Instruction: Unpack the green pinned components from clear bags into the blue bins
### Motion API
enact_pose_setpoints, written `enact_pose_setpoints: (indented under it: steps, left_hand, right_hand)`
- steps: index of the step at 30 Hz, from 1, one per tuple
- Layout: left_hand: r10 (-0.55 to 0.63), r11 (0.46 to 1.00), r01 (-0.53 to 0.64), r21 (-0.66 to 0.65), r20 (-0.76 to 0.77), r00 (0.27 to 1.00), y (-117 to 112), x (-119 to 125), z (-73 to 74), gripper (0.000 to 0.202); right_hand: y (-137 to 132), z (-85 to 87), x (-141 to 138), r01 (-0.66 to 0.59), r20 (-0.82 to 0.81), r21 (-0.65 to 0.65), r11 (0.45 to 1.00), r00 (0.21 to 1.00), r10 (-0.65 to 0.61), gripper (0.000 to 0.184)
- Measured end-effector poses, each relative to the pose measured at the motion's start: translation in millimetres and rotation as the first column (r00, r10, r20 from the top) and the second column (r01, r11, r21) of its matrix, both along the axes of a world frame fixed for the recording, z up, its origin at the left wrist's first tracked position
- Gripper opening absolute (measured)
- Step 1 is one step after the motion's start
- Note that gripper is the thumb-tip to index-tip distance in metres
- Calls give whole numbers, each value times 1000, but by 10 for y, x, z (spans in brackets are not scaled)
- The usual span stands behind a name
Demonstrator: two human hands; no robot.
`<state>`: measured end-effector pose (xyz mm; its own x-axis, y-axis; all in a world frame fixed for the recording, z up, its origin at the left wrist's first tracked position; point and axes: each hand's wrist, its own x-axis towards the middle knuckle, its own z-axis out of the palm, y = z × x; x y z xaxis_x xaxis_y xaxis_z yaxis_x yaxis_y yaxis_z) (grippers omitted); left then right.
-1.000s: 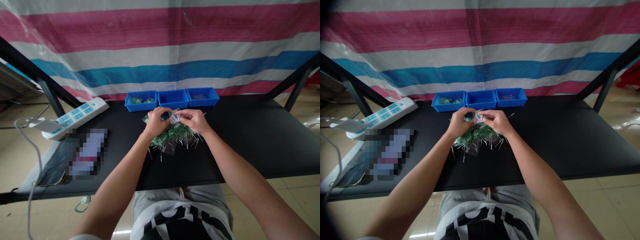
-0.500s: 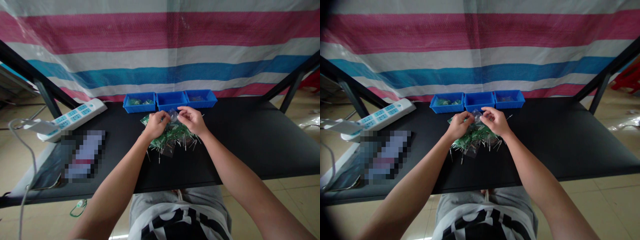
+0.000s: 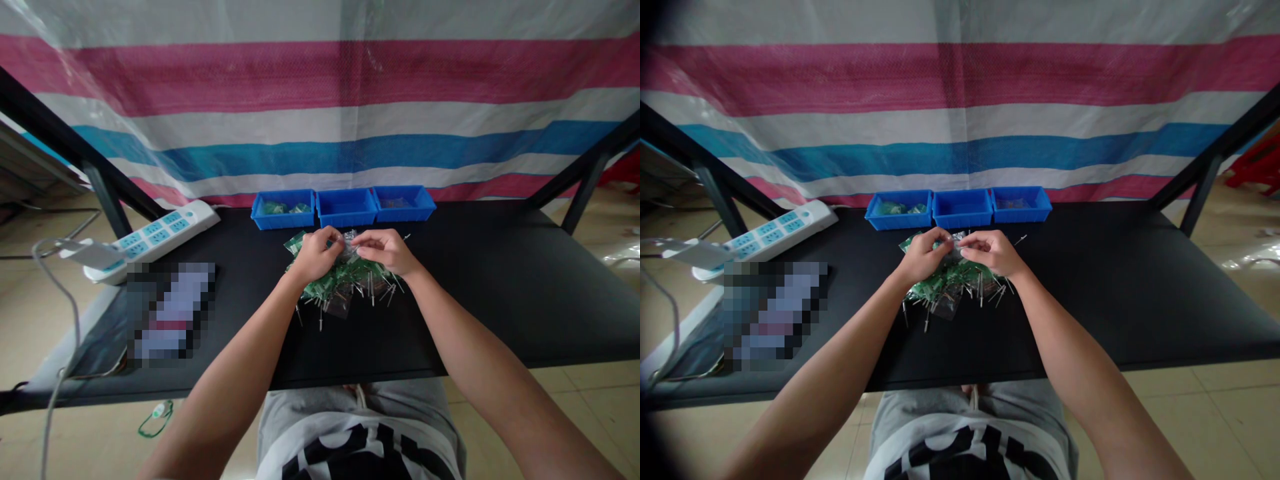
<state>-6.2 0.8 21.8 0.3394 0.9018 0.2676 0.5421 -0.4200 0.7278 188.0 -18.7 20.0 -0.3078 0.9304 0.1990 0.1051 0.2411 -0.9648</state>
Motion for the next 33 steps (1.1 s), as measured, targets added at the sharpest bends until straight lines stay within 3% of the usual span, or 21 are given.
enact_pose_setpoints:
  steps: [7,11,17,21,25,33]
  left_hand:
    - [157,986,-154,57,-41,987,66,-31,-58,23]
    - [136,984,-125,131,-86,987,89,-47,-93,22]
    - [124,969,-105,225,-73,990,110,-68,-148,20]
    - [144,966,-127,226,-61,988,145,-108,-164,20]
    - [176,962,-156,225,-71,982,186,-166,-147,21]
    - [301,949,-277,149,-169,939,270,-287,-128,32]
  right_hand:
    - [140,-58,103,207,-47,13,978,977,-206,29]
    - [281,-119,266,427,-165,30,904,894,-417,34]
    - [438,-241,492,569,-201,74,819,813,-546,71]
    - [461,-298,519,623,-177,25,782,772,-610,58]
    - [432,-297,481,620,-89,48,783,783,-615,43]
    - [328,-233,342,558,95,272,784,795,-599,26]
